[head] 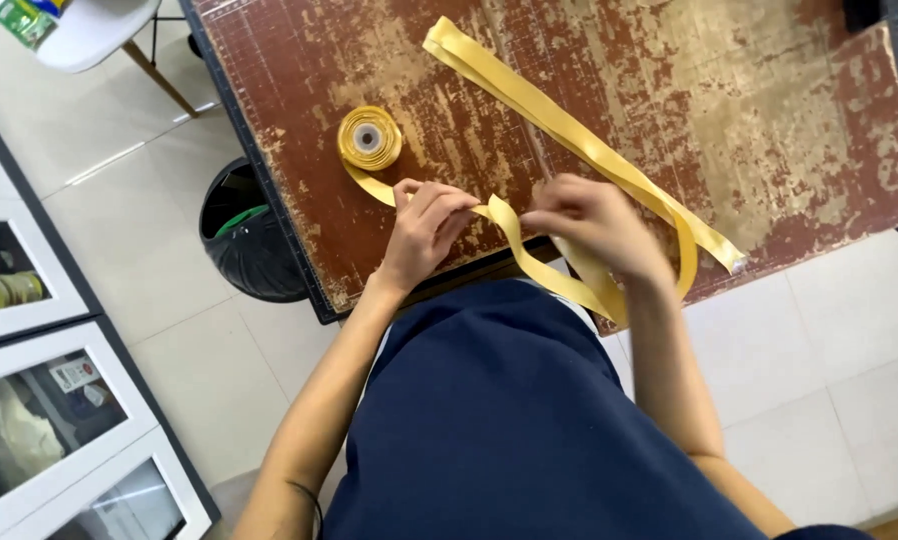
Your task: Measuring and cutting multiple strips of yellow ribbon using a cutting mat as a guide.
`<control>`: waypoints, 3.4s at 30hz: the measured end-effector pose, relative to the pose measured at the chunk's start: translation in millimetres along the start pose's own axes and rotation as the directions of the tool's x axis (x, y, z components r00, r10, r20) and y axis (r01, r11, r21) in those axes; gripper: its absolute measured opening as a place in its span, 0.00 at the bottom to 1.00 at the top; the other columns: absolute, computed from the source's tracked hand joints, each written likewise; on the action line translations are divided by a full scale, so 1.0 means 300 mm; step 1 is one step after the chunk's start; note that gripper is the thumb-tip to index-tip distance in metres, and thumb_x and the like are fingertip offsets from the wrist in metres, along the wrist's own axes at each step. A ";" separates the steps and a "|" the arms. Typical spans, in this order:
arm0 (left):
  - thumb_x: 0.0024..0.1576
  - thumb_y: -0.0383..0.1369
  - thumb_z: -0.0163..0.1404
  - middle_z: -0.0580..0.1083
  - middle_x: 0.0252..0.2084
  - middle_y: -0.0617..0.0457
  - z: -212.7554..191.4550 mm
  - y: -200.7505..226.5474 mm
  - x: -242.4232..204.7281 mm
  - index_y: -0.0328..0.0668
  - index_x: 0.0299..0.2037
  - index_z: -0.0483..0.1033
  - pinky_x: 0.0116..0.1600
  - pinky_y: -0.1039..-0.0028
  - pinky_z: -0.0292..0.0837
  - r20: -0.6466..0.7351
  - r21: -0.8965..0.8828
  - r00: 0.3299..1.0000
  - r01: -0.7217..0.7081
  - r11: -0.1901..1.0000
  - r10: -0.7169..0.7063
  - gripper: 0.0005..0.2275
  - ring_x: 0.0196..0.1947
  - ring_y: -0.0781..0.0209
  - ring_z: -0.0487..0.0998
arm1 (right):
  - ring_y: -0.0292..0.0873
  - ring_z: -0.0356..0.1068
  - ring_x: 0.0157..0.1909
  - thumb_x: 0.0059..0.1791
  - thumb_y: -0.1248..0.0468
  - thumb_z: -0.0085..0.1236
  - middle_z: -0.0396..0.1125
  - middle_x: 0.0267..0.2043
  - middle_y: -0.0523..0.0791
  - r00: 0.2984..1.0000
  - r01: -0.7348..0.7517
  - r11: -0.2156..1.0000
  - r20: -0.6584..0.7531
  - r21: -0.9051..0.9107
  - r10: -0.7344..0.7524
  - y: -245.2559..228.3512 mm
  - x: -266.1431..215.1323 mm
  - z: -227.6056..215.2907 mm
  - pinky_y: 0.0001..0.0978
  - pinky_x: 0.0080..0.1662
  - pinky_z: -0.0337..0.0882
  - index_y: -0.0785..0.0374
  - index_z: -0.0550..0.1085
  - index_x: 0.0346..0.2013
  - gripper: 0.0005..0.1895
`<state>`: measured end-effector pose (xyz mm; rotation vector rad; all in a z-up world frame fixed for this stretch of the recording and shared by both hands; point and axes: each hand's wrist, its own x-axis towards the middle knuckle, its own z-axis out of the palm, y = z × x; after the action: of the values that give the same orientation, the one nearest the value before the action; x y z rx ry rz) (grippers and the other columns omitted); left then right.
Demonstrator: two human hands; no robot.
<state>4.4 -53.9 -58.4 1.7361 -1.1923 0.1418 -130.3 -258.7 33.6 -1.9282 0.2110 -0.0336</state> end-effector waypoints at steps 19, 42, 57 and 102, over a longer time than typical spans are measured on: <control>0.61 0.38 0.53 0.62 0.30 0.62 0.006 0.007 -0.014 0.50 0.40 0.78 0.48 0.74 0.52 -0.086 0.232 0.977 -0.172 0.957 0.197 0.05 0.28 0.66 0.66 | 0.31 0.57 0.26 0.45 0.60 0.69 0.56 0.21 0.40 0.912 -0.324 0.882 -0.134 0.341 0.387 0.043 0.057 0.229 0.20 0.29 0.60 0.66 0.79 0.39 0.13; 0.63 0.28 0.52 0.62 0.28 0.59 -0.010 0.077 0.016 0.46 0.32 0.77 0.46 0.72 0.54 -0.126 0.380 0.921 -0.298 0.876 0.368 0.06 0.25 0.65 0.64 | 0.28 0.53 0.25 0.49 0.64 0.65 0.57 0.24 0.41 0.856 -0.238 0.850 -0.311 0.470 0.412 0.167 0.065 0.287 0.15 0.26 0.57 0.70 0.78 0.27 0.11; 0.63 0.29 0.50 0.64 0.29 0.61 0.007 0.006 -0.076 0.47 0.35 0.80 0.45 0.71 0.54 -0.092 0.357 0.941 -0.275 0.893 0.327 0.06 0.27 0.66 0.66 | 0.28 0.53 0.24 0.53 0.65 0.58 0.57 0.25 0.38 0.702 -0.211 0.790 -0.472 0.576 0.532 0.104 0.060 0.170 0.17 0.25 0.56 0.63 0.74 0.26 0.11; 0.50 0.29 0.64 0.81 0.32 0.59 0.165 -0.346 0.423 0.47 0.37 0.75 0.39 0.79 0.81 -0.210 -0.030 0.746 0.641 0.767 -0.632 0.10 0.31 0.70 0.82 | 0.33 0.71 0.36 0.44 0.74 0.67 0.67 0.31 0.40 -0.086 0.029 0.867 -0.863 0.498 0.498 0.411 -0.406 -0.222 0.21 0.42 0.78 0.63 0.75 0.41 0.13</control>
<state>128.2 -170.3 -78.7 2.0190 -0.3901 -0.0676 -274.4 -342.9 -47.4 -0.9918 1.4964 -1.2558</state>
